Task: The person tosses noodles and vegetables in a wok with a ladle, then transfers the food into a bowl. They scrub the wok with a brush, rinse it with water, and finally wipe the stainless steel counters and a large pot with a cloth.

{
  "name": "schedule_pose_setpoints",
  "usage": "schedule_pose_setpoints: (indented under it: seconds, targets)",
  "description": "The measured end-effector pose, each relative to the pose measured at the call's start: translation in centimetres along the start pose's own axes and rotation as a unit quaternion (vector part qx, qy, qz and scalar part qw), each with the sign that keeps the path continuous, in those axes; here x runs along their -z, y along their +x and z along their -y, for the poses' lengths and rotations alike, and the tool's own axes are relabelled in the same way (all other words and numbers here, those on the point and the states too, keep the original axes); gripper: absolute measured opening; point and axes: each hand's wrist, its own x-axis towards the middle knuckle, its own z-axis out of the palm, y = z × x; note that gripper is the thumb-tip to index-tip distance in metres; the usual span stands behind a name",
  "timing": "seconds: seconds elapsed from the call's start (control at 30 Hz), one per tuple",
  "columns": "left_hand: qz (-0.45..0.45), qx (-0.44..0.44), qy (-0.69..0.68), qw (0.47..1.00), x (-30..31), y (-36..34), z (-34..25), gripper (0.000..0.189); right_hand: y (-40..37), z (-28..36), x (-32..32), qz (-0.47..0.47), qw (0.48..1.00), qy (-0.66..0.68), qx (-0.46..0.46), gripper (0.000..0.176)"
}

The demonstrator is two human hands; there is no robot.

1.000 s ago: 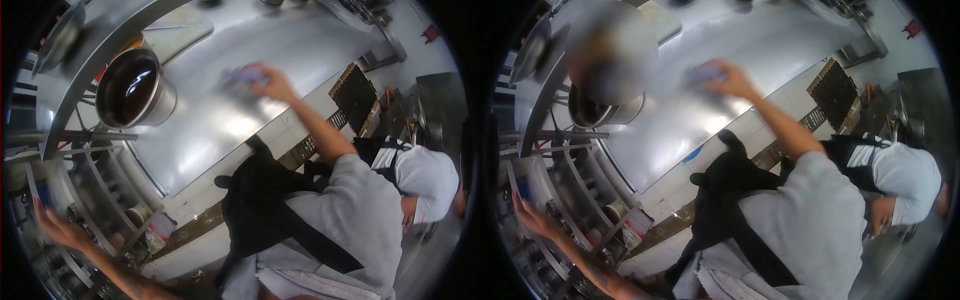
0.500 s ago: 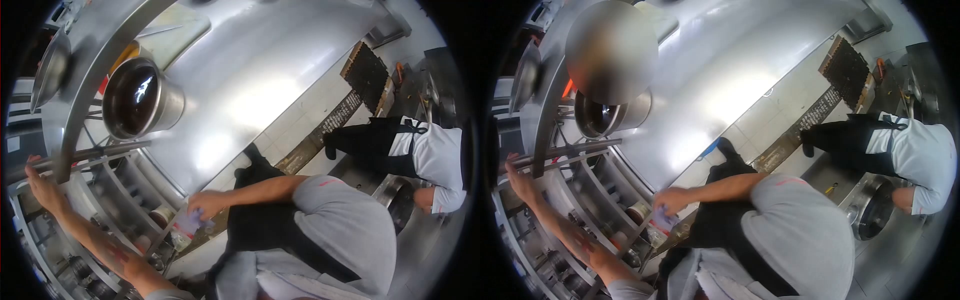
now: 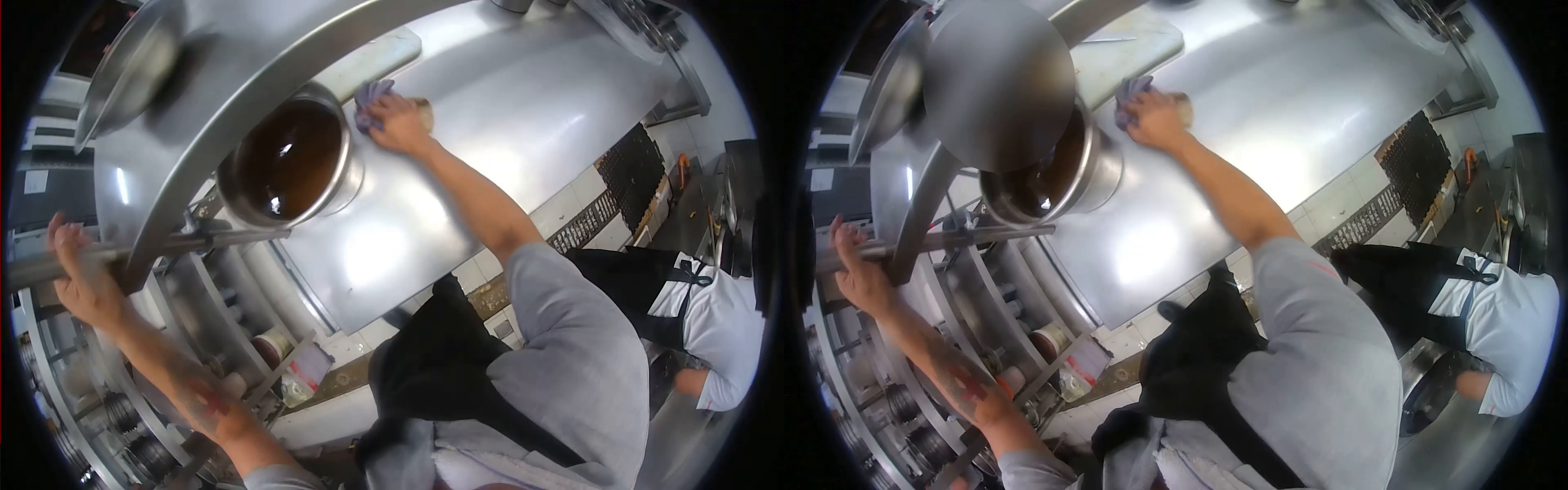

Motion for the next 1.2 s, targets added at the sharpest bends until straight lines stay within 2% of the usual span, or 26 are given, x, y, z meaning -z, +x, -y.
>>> schedule_pose_setpoints:
  seconds: [0.07,0.1,0.13,0.17,0.2,0.23,0.27,0.3,0.33,0.37,0.4,0.43,0.47,0.53,0.6,0.73,0.8,0.87,0.9,0.93,0.97,1.03,1.07,1.1,1.13,1.2]
  targets:
    - [-0.006,-0.014,0.022,1.000,-0.8,-0.5,-1.1,0.033,-4.5,3.0,3.8,0.049,0.997,0.050,-0.037,0.037]
    - [0.001,-0.025,0.014,1.000,-1.1,-0.6,-1.7,0.032,-7.7,5.2,4.9,-0.022,0.999,0.018,-0.039,0.037]
    - [0.009,-0.034,0.007,0.999,-1.2,-0.6,-1.8,0.032,-11.3,8.3,5.6,0.011,0.991,0.023,-0.130,0.046]
    - [0.044,-0.068,-0.025,0.996,-0.9,-0.2,-1.5,0.033,-14.5,13.6,6.8,-0.011,0.989,-0.066,-0.134,0.047]
    - [0.054,-0.065,-0.012,0.996,-0.7,-0.2,-1.8,0.031,-17.0,18.0,6.8,-0.019,0.998,-0.046,-0.025,0.050]
    - [0.041,-0.090,-0.070,0.993,-1.3,-0.4,-1.9,0.029,-21.6,22.0,3.0,0.085,0.996,0.013,-0.010,0.049]
    - [0.046,-0.053,-0.057,0.996,-0.7,-0.5,-1.7,0.025,-23.0,28.4,2.4,0.223,0.971,0.082,-0.032,0.047]
    - [0.057,-0.158,-0.027,0.985,-0.4,0.3,-0.5,0.024,-25.5,33.5,-1.3,0.196,0.953,0.229,0.019,0.045]
    - [0.063,-0.259,0.001,0.964,0.2,0.5,0.4,0.024,-24.4,38.4,-0.6,0.213,0.926,0.286,0.121,0.046]
    - [0.063,-0.262,-0.028,0.963,1.1,0.3,0.5,0.024,-24.3,42.6,-2.5,0.282,0.857,0.419,0.102,0.045]
    - [0.042,-0.260,0.005,0.965,0.9,0.1,-0.4,0.023,-25.1,46.0,-5.9,0.329,0.746,0.579,-0.001,0.044]
    - [0.024,-0.262,0.029,0.964,0.2,0.3,-1.4,0.022,-23.7,48.2,-4.5,0.325,0.771,0.547,0.029,0.045]
    - [0.037,-0.334,0.060,0.940,0.6,0.9,-0.8,0.025,-21.8,50.7,-2.3,0.322,0.792,0.515,0.058,0.045]
    - [0.046,-0.173,-0.024,0.984,0.8,-0.3,-2.3,0.031,-20.5,51.8,0.8,0.307,0.818,0.485,0.037,0.044]
    - [0.059,-0.195,-0.032,0.979,1.1,0.0,-1.4,0.032,-20.4,51.4,3.9,0.302,0.830,0.468,0.023,0.043]
    - [0.071,-0.186,-0.044,0.979,-0.4,0.8,0.1,0.036,-20.1,46.3,10.7,0.169,0.878,0.429,-0.130,0.038]
    - [0.077,-0.187,-0.041,0.978,-0.8,1.0,0.4,0.036,-19.0,42.0,11.4,0.132,0.855,0.455,-0.211,0.045]
    - [0.077,-0.180,-0.026,0.980,-1.0,1.4,1.2,0.035,-19.0,37.8,10.1,-0.007,0.790,0.510,-0.339,0.053]
    - [0.079,-0.236,0.005,0.969,-1.0,1.7,1.8,0.033,-19.8,35.9,10.6,-0.062,0.867,0.313,-0.384,0.056]
    - [0.078,-0.293,0.033,0.952,-1.3,2.1,2.2,0.031,-20.4,34.7,11.0,-0.114,0.900,0.097,-0.410,0.059]
    - [0.082,-0.288,0.017,0.954,-1.4,2.5,2.3,0.029,-20.4,34.6,10.6,-0.123,0.896,0.094,-0.416,0.059]
    - [0.107,-0.187,-0.098,0.972,-5.9,7.3,9.8,0.033,-21.6,34.5,10.3,-0.102,0.933,0.073,-0.336,0.059]
    - [0.167,-0.134,-0.163,0.963,-3.7,4.9,6.1,0.040,-21.3,37.3,12.9,-0.055,0.932,0.113,-0.340,0.063]
    - [0.111,-0.298,-0.137,0.938,-3.8,5.2,6.9,0.041,-21.4,37.3,11.1,-0.045,0.942,0.055,-0.328,0.065]
    - [0.136,-0.264,-0.077,0.952,-3.8,5.5,7.9,0.038,-21.4,37.2,10.0,-0.046,0.948,0.027,-0.315,0.067]
    - [0.099,-0.220,-0.020,0.970,-1.9,3.4,4.0,0.032,-20.4,38.5,11.8,-0.029,0.948,0.039,-0.315,0.072]
